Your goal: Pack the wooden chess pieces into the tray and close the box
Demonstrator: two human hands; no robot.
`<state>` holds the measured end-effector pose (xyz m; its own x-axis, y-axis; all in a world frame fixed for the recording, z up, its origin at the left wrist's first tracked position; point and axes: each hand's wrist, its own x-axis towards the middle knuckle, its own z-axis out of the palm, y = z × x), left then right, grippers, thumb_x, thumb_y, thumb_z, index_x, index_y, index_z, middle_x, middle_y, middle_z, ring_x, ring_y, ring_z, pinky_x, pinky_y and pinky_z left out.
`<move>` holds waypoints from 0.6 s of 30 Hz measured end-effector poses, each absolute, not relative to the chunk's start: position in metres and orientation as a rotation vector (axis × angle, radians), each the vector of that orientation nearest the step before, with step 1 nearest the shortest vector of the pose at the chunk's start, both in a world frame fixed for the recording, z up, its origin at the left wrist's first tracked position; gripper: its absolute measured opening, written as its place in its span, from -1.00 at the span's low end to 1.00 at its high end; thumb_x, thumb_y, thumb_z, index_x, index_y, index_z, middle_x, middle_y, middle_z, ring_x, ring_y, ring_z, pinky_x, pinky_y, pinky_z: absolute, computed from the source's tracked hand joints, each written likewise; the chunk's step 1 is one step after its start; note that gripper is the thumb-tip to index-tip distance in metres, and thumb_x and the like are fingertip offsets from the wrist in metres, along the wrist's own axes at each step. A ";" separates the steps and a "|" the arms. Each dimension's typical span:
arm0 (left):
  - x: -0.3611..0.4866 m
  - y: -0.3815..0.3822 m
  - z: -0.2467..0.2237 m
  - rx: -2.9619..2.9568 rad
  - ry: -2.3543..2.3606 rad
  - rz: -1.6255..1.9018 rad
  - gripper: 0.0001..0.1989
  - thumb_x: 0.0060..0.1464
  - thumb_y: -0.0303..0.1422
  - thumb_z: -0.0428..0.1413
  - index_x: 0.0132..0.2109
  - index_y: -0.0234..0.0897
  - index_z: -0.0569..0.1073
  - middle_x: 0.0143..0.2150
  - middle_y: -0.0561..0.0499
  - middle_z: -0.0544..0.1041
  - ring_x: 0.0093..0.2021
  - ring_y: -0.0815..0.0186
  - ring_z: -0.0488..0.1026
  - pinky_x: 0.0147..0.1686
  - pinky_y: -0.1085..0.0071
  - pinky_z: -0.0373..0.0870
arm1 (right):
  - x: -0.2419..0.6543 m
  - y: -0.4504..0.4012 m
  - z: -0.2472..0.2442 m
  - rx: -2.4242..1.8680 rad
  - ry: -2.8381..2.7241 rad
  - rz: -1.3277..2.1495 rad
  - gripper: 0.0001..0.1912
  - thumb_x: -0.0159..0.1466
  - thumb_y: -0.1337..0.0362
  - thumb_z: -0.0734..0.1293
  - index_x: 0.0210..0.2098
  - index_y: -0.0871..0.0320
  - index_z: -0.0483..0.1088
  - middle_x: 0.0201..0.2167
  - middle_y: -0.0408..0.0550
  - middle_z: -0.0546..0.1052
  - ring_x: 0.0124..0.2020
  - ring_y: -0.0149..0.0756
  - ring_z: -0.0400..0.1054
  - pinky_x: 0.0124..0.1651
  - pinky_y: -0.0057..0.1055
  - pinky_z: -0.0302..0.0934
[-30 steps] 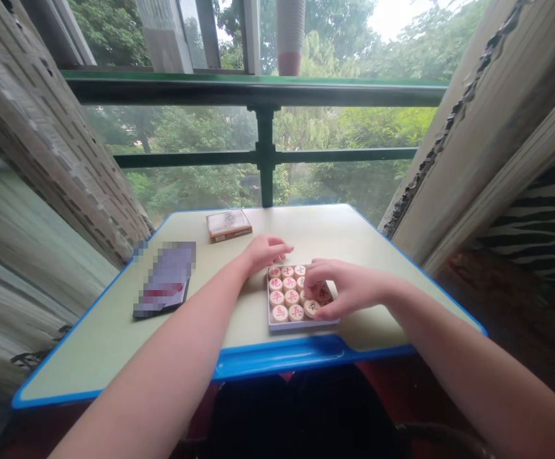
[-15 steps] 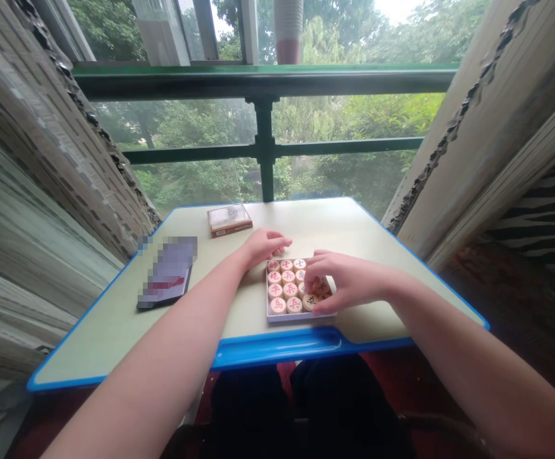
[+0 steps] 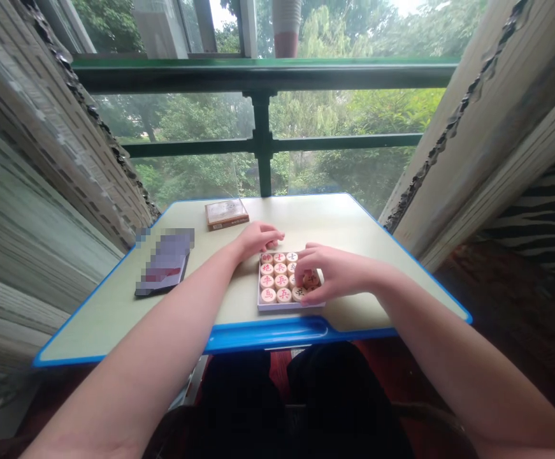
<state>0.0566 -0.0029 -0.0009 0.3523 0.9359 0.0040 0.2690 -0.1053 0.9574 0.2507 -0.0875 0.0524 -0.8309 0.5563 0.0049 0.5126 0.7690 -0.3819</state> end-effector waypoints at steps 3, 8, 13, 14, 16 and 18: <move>0.056 -0.003 -0.001 1.603 1.108 0.825 -0.77 -0.19 -0.27 0.17 -0.46 -0.41 0.47 -0.60 0.04 0.36 -0.58 0.48 0.25 -0.63 0.54 0.10 | 0.250 -0.088 0.053 -0.878 -2.835 0.572 -0.80 0.01 0.19 0.41 -0.40 0.15 0.46 -0.46 -0.09 0.40 -0.29 -0.28 0.21 -0.24 -0.43 0.10; 0.055 -0.003 0.000 1.615 1.109 0.807 -0.80 -0.16 -0.31 0.16 -0.45 -0.43 0.46 -0.59 0.03 0.36 -0.59 0.49 0.23 -0.63 0.54 0.11 | 0.250 -0.089 0.056 -0.903 -2.825 0.566 -0.80 0.03 0.16 0.39 -0.40 0.14 0.48 -0.45 -0.07 0.41 -0.30 -0.27 0.21 -0.24 -0.40 0.11; 0.056 -0.003 0.000 1.623 1.114 0.815 -0.79 -0.16 -0.31 0.16 -0.45 -0.42 0.46 -0.59 0.02 0.37 -0.57 0.48 0.26 -0.63 0.54 0.11 | 0.251 -0.088 0.056 -0.859 -2.851 0.575 -0.83 0.04 0.22 0.39 -0.39 0.16 0.49 -0.48 -0.08 0.40 -0.30 -0.28 0.22 -0.23 -0.41 0.11; 0.056 -0.004 0.000 1.623 1.113 0.819 -0.79 -0.17 -0.30 0.17 -0.45 -0.42 0.46 -0.59 0.02 0.37 -0.57 0.47 0.26 -0.63 0.54 0.11 | 0.251 -0.087 0.055 -0.851 -2.846 0.579 -0.84 0.04 0.23 0.39 -0.39 0.16 0.49 -0.48 -0.08 0.40 -0.30 -0.29 0.22 -0.24 -0.42 0.11; 0.057 -0.004 0.000 1.620 1.109 0.817 -0.78 -0.18 -0.29 0.17 -0.45 -0.42 0.46 -0.59 0.03 0.37 -0.57 0.47 0.26 -0.64 0.54 0.10 | 0.252 -0.086 0.054 -0.842 -2.831 0.581 -0.85 0.04 0.24 0.40 -0.40 0.17 0.49 -0.48 -0.08 0.41 -0.31 -0.29 0.22 -0.24 -0.42 0.11; 0.057 -0.004 0.000 1.615 1.112 0.815 -0.77 -0.20 -0.28 0.18 -0.46 -0.42 0.46 -0.59 0.03 0.37 -0.57 0.46 0.26 -0.64 0.53 0.10 | 0.252 -0.086 0.053 -0.829 -2.830 0.581 -0.87 0.04 0.25 0.39 -0.41 0.16 0.49 -0.48 -0.09 0.41 -0.31 -0.30 0.22 -0.24 -0.42 0.11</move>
